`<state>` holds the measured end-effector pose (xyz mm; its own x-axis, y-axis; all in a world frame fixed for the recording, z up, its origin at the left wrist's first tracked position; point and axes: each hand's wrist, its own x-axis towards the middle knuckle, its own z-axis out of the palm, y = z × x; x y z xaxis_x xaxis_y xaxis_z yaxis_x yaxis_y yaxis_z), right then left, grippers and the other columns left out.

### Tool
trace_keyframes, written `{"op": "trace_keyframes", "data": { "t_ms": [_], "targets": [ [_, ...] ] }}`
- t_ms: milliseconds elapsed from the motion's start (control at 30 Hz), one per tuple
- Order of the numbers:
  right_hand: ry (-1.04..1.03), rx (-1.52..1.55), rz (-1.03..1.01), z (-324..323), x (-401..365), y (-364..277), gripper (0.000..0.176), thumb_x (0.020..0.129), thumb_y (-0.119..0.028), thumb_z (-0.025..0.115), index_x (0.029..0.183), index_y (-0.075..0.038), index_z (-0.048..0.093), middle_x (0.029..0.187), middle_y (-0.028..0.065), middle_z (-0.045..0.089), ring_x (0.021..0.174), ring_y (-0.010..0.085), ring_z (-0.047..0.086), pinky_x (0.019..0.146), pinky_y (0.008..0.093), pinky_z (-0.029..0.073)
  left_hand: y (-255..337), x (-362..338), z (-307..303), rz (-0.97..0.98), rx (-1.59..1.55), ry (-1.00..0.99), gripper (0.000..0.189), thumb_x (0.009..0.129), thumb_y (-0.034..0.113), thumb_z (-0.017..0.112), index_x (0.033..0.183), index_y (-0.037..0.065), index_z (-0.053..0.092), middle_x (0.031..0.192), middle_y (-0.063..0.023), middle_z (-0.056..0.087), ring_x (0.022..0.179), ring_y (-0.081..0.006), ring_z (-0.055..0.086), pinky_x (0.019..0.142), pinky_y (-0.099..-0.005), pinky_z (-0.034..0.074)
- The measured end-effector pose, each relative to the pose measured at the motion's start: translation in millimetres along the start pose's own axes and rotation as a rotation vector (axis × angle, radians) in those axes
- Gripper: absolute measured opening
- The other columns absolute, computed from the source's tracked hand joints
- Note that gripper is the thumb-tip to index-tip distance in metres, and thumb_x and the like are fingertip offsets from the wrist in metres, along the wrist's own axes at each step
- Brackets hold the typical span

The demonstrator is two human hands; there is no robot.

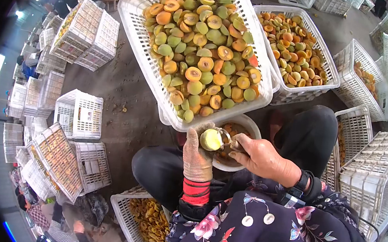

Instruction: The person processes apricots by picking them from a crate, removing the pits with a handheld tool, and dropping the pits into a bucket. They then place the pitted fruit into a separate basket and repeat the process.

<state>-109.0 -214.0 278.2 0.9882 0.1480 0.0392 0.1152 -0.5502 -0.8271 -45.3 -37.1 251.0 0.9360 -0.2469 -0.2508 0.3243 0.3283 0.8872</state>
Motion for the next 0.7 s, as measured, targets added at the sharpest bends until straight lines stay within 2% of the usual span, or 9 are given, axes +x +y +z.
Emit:
{"op": "trace_keyframes", "data": {
  "t_ms": [167, 233, 367, 433, 467, 500, 567, 600, 700],
  "targets": [
    [-0.061, -0.186, 0.015, 3, -8, -10, 0.028, 0.087, -0.019, 0.068, 0.101, -0.002, 0.05, 0.077, 0.018, 0.065, 0.072, 0.0383, 0.066, 0.061, 0.0454, 0.052, 2, -5, 2, 0.052, 0.041, -0.053, 0.056, 0.104, 0.046, 0.041, 0.126, -0.004, 0.052, 0.102, -0.015, 0.065, 0.087, -0.0213, 0.065, 0.074, -0.0302, 0.055],
    [0.0, -0.193, -0.019, 2, -10, -11, 0.029, 0.088, -0.02, 0.067, 0.103, -0.001, 0.051, 0.078, 0.0183, 0.065, 0.074, 0.0386, 0.066, 0.061, 0.0456, 0.052, 2, -6, 4, 0.359, 0.326, -0.115, 0.052, 0.103, 0.04, 0.046, 0.129, -0.005, 0.051, 0.106, -0.0164, 0.064, 0.091, -0.0227, 0.065, 0.076, -0.0323, 0.055],
    [0.074, -0.058, -0.105, 8, -13, -7, 0.029, 0.09, -0.018, 0.066, 0.107, 0.0, 0.052, 0.078, 0.0179, 0.065, 0.071, 0.0384, 0.065, 0.06, 0.0427, 0.052, 10, -10, 11, 0.435, 0.261, -0.145, 0.049, 0.1, 0.031, 0.056, 0.135, -0.003, 0.047, 0.11, -0.0176, 0.062, 0.096, -0.0245, 0.064, 0.081, -0.0342, 0.055],
    [0.112, 0.314, -0.082, 13, -15, -7, 0.029, 0.092, -0.016, 0.065, 0.112, 0.001, 0.052, 0.077, 0.0148, 0.063, 0.066, 0.0321, 0.065, 0.059, 0.0398, 0.05, 20, -15, 15, 0.108, -0.227, -0.209, 0.055, 0.095, 0.025, 0.065, 0.139, 0.0, 0.044, 0.116, -0.0182, 0.061, 0.1, -0.0259, 0.064, 0.087, -0.0361, 0.054],
    [0.168, 0.379, -0.14, 17, -12, -6, 0.029, 0.094, -0.018, 0.064, 0.115, -0.001, 0.052, 0.073, 0.0057, 0.058, 0.058, 0.0172, 0.057, 0.053, 0.032, 0.045, 18, -15, 10, 0.075, -0.186, -0.213, 0.063, 0.089, 0.021, 0.072, 0.141, 0.002, 0.042, 0.122, -0.018, 0.06, 0.11, -0.0251, 0.06, 0.095, -0.037, 0.05],
    [0.168, 0.378, -0.139, 13, -15, -7, 0.029, 0.094, -0.018, 0.064, 0.115, -0.001, 0.052, 0.073, 0.0057, 0.058, 0.058, 0.0172, 0.057, 0.053, 0.032, 0.045, 16, -14, 8, 0.074, -0.186, -0.214, 0.063, 0.089, 0.021, 0.072, 0.141, 0.002, 0.042, 0.122, -0.018, 0.06, 0.11, -0.0251, 0.06, 0.095, -0.037, 0.05],
    [-0.175, 0.991, 0.344, -4, -16, -20, 0.029, 0.096, -0.022, 0.063, 0.116, -0.004, 0.053, 0.071, -0.0023, 0.052, 0.055, 0.0061, 0.047, 0.048, 0.0248, 0.039, 15, -14, 7, 0.219, -0.102, -0.289, 0.069, 0.084, 0.019, 0.077, 0.141, 0.001, 0.042, 0.124, -0.0182, 0.059, 0.114, -0.0258, 0.059, 0.099, -0.0375, 0.048],
    [-0.184, 1.063, 0.358, -2, -17, -18, 0.03, 0.098, -0.025, 0.062, 0.119, -0.006, 0.053, 0.071, -0.0059, 0.048, 0.053, 0.0024, 0.042, 0.047, 0.0196, 0.033, 17, -16, 7, 0.195, -0.066, -0.272, 0.075, 0.08, 0.017, 0.082, 0.14, 0.0, 0.041, 0.127, -0.0179, 0.058, 0.118, -0.0259, 0.057, 0.102, -0.0379, 0.047],
    [-0.158, 1.22, 0.4, -3, -15, -18, 0.032, 0.098, -0.025, 0.062, 0.121, -0.006, 0.053, 0.071, -0.0054, 0.048, 0.054, 0.0025, 0.042, 0.047, 0.0202, 0.033, 16, -16, 5, 0.253, 0.065, -0.316, 0.075, 0.08, 0.015, 0.082, 0.14, -0.001, 0.041, 0.131, -0.0171, 0.056, 0.12, -0.0264, 0.056, 0.103, -0.038, 0.046]
  ]
}}
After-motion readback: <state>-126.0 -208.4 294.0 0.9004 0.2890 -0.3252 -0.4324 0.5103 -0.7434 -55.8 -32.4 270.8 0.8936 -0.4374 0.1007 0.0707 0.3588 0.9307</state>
